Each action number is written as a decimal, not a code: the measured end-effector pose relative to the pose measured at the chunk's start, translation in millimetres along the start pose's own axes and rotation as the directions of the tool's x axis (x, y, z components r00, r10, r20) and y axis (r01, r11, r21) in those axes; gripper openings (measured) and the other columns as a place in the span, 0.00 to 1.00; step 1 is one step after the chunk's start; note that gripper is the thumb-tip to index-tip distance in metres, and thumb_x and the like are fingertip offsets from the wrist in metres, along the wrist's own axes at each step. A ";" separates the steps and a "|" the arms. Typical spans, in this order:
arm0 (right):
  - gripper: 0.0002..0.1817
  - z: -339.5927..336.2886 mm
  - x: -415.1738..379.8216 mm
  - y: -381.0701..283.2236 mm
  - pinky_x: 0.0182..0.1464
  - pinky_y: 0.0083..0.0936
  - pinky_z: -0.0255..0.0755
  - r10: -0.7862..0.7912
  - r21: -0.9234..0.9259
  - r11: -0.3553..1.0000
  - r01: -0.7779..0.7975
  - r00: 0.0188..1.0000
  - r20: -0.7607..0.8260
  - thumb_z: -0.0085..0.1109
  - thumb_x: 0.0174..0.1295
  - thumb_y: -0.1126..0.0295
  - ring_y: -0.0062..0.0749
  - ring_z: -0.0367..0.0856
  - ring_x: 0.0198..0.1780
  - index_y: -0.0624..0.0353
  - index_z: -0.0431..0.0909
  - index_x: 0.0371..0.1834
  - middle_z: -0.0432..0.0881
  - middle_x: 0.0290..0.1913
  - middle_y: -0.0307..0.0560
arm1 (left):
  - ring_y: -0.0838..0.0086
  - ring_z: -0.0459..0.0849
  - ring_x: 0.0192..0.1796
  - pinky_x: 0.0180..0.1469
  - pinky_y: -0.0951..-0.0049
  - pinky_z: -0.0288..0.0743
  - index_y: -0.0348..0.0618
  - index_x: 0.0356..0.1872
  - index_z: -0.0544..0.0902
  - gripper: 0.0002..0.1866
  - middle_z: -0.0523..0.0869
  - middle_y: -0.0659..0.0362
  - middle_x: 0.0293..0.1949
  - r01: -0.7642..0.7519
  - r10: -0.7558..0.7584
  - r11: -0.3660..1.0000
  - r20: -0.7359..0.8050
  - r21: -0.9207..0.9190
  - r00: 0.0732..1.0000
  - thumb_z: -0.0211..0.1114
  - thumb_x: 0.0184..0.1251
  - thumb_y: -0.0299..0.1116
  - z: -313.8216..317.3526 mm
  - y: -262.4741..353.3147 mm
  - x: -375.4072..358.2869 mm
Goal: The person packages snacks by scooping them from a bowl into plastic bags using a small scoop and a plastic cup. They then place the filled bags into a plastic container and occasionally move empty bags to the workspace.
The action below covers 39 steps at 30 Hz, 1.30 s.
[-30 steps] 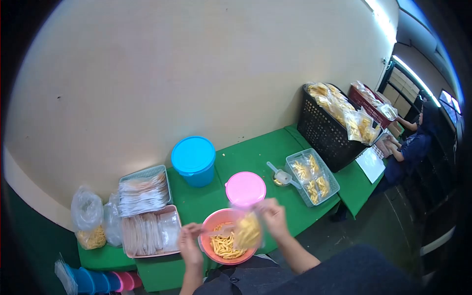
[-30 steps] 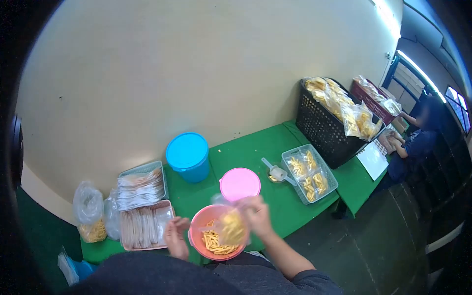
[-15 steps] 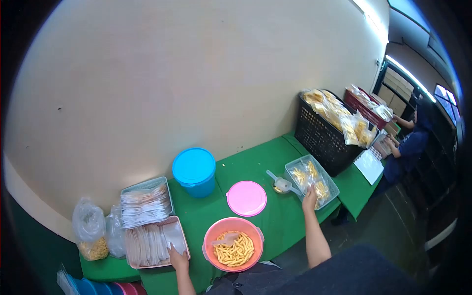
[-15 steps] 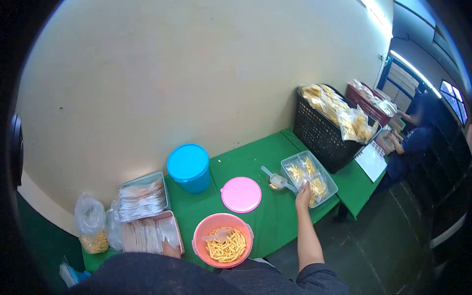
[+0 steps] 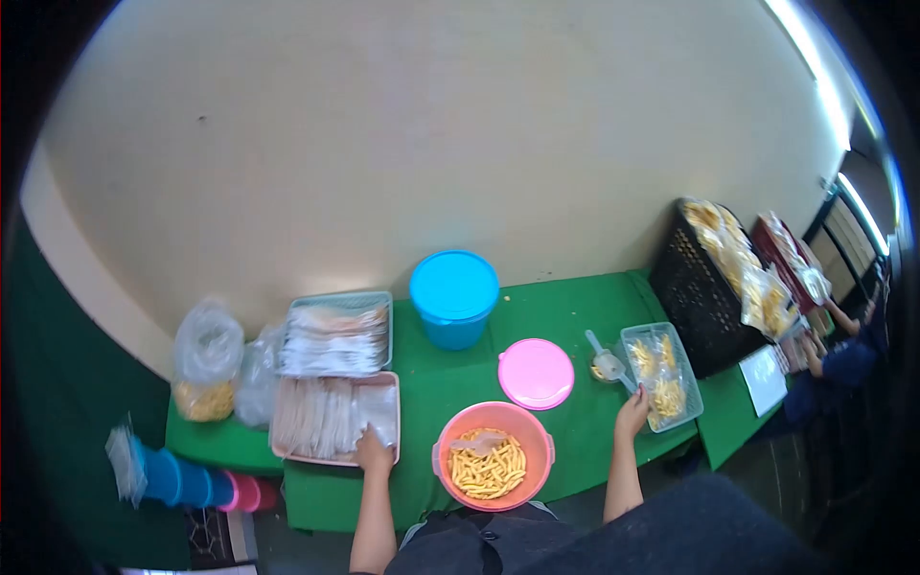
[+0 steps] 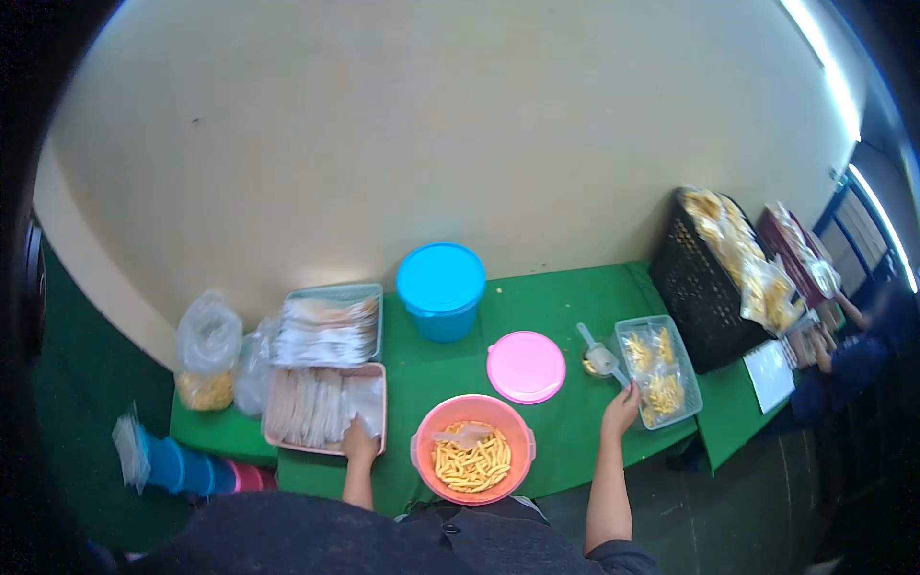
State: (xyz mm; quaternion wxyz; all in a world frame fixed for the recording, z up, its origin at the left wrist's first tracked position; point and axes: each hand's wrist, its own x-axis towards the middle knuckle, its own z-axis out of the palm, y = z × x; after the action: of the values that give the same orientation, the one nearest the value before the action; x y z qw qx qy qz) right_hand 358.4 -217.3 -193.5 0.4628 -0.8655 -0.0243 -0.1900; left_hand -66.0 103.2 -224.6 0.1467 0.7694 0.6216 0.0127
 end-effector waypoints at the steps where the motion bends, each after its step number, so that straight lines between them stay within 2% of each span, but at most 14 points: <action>1: 0.18 -0.8 -8.2 -6.5 0.59 0.38 0.67 0.002 0.033 0.999 -0.004 0.998 0.060 0.43 0.73 0.64 0.52 0.76 0.56 0.66 0.77 0.53 0.80 0.51 0.58 | 0.54 0.82 0.55 0.57 0.55 0.74 0.43 0.70 0.64 0.46 0.80 0.46 0.57 0.032 -0.032 0.999 -0.004 0.001 0.999 0.77 0.49 0.41 -3.4 -0.4 0.0; 4: 0.16 -3.9 -43.6 -50.5 0.58 0.37 0.68 -0.043 0.117 0.993 0.021 0.982 0.186 0.42 0.73 0.66 0.50 0.77 0.55 0.66 0.78 0.48 0.80 0.49 0.55 | 0.50 0.82 0.53 0.57 0.53 0.73 0.41 0.71 0.62 0.43 0.83 0.42 0.52 0.014 -0.007 0.999 0.153 -0.049 0.988 0.70 0.57 0.49 -14.2 3.0 -2.1; 6: 0.15 0.2 -73.6 -67.2 0.57 0.38 0.68 -0.311 0.211 0.939 0.270 0.930 0.196 0.42 0.74 0.67 0.46 0.76 0.55 0.66 0.78 0.47 0.81 0.48 0.52 | 0.47 0.81 0.53 0.57 0.51 0.72 0.38 0.72 0.60 0.43 0.84 0.38 0.47 0.004 0.022 0.972 0.107 -0.235 0.994 0.57 0.65 0.59 -2.3 3.4 1.4; 7: 0.15 2.2 -84.5 -76.1 0.57 0.38 0.68 -0.316 0.214 0.938 0.273 0.926 0.205 0.42 0.74 0.67 0.46 0.76 0.55 0.66 0.78 0.47 0.81 0.48 0.52 | 0.43 0.79 0.56 0.60 0.49 0.69 0.35 0.73 0.57 0.45 0.81 0.33 0.50 0.029 0.011 0.972 0.172 -0.232 0.985 0.46 0.67 0.65 -1.2 4.8 1.1; 12: 0.14 1.2 -113.9 -132.2 0.58 0.34 0.66 -0.275 0.434 0.897 0.088 0.879 0.390 0.44 0.74 0.67 0.38 0.75 0.53 0.64 0.80 0.46 0.81 0.46 0.49 | 0.38 0.73 0.62 0.66 0.54 0.65 0.33 0.74 0.52 0.47 0.74 0.28 0.58 0.135 0.004 0.831 0.249 -0.539 0.969 0.45 0.69 0.65 11.6 23.9 2.8; 14: 0.13 2.9 -116.3 -149.0 0.58 0.31 0.65 -0.308 0.485 0.872 0.061 0.840 0.448 0.46 0.73 0.69 0.36 0.74 0.51 0.63 0.81 0.44 0.80 0.45 0.48 | 0.39 0.73 0.62 0.65 0.55 0.66 0.34 0.75 0.45 0.48 0.73 0.28 0.59 0.098 -0.005 0.797 0.157 -0.595 0.988 0.46 0.69 0.64 4.0 52.4 -8.4; 16: 0.12 -1.9 -121.8 -168.5 0.58 0.30 0.65 -0.463 0.612 0.789 0.055 0.709 0.532 0.48 0.71 0.70 0.35 0.74 0.50 0.63 0.82 0.41 0.80 0.44 0.47 | 0.41 0.73 0.64 0.65 0.57 0.67 0.34 0.75 0.41 0.49 0.73 0.29 0.60 0.191 -0.057 0.774 0.235 -0.604 0.970 0.51 0.69 0.61 -7.5 64.2 -9.6; 18: 0.11 -13.5 -122.7 -190.6 0.57 0.31 0.65 -0.531 0.606 0.784 0.138 0.655 0.538 0.50 0.69 0.70 0.36 0.75 0.50 0.62 0.83 0.40 0.81 0.42 0.47 | 0.43 0.77 0.60 0.62 0.58 0.69 0.34 0.75 0.43 0.49 0.76 0.30 0.57 0.020 -0.072 0.700 -0.043 -0.713 0.997 0.56 0.67 0.58 7.8 65.5 -3.4; 21: 0.11 -19.8 -125.9 -199.2 0.55 0.32 0.66 -0.552 0.623 0.777 0.096 0.579 0.600 0.50 0.69 0.70 0.36 0.75 0.49 0.62 0.83 0.41 0.81 0.41 0.47 | 0.45 0.79 0.57 0.59 0.59 0.70 0.32 0.75 0.45 0.51 0.79 0.33 0.52 0.044 -0.094 0.633 -0.020 -0.773 0.995 0.62 0.64 0.56 7.3 61.4 6.4; 26: 0.12 -14.1 -131.3 -182.1 0.54 0.28 0.68 -0.533 0.617 0.787 0.030 0.536 0.655 0.49 0.71 0.70 0.32 0.76 0.49 0.63 0.82 0.42 0.81 0.42 0.46 | 0.47 0.72 0.63 0.61 0.60 0.68 0.29 0.73 0.50 0.55 0.74 0.36 0.54 0.229 -0.158 0.667 0.166 -0.709 0.973 0.65 0.58 0.61 13.5 58.4 57.6; 29: 0.12 -9.4 -134.6 -177.0 0.51 0.25 0.70 -0.500 0.619 0.782 -0.071 0.521 0.692 0.48 0.71 0.70 0.28 0.77 0.49 0.64 0.81 0.43 0.81 0.44 0.45 | 0.45 0.62 0.70 0.70 0.58 0.59 0.33 0.74 0.53 0.59 0.58 0.35 0.69 0.128 -0.253 0.806 -0.141 -0.579 0.957 0.64 0.52 0.70 37.5 59.6 84.3; 32: 0.12 -10.7 -137.2 -178.4 0.50 0.24 0.70 -0.491 0.630 0.768 -0.116 0.525 0.695 0.48 0.72 0.70 0.27 0.78 0.49 0.64 0.81 0.44 0.81 0.45 0.44 | 0.46 0.60 0.71 0.73 0.54 0.52 0.40 0.74 0.56 0.56 0.58 0.43 0.72 0.264 -0.291 0.846 0.014 -0.464 0.957 0.64 0.52 0.69 14.9 64.9 82.0; 35: 0.12 -15.9 -139.3 -175.2 0.50 0.24 0.70 -0.462 0.615 0.767 -0.182 0.509 0.726 0.47 0.72 0.69 0.27 0.78 0.49 0.63 0.81 0.44 0.82 0.45 0.44 | 0.46 0.58 0.72 0.73 0.50 0.47 0.47 0.75 0.57 0.55 0.61 0.50 0.73 0.271 -0.313 0.808 0.008 -0.523 0.950 0.64 0.51 0.70 4.2 71.9 72.6; 39: 0.13 -23.3 -154.1 -177.4 0.51 0.22 0.70 -0.364 0.532 0.739 -0.412 0.421 0.831 0.48 0.71 0.68 0.23 0.77 0.48 0.62 0.82 0.46 0.83 0.44 0.41 | 0.48 0.69 0.67 0.69 0.52 0.58 0.43 0.69 0.68 0.42 0.75 0.49 0.65 0.261 -0.302 0.896 -0.062 -0.359 0.951 0.64 0.59 0.60 -0.1 77.6 66.9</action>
State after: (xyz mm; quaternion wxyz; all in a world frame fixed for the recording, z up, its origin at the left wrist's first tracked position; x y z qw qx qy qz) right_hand 169.9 -114.4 -95.5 0.6547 -0.5951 -0.3221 0.3368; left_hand 23.1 153.2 -216.7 0.2438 0.6313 0.7217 0.1453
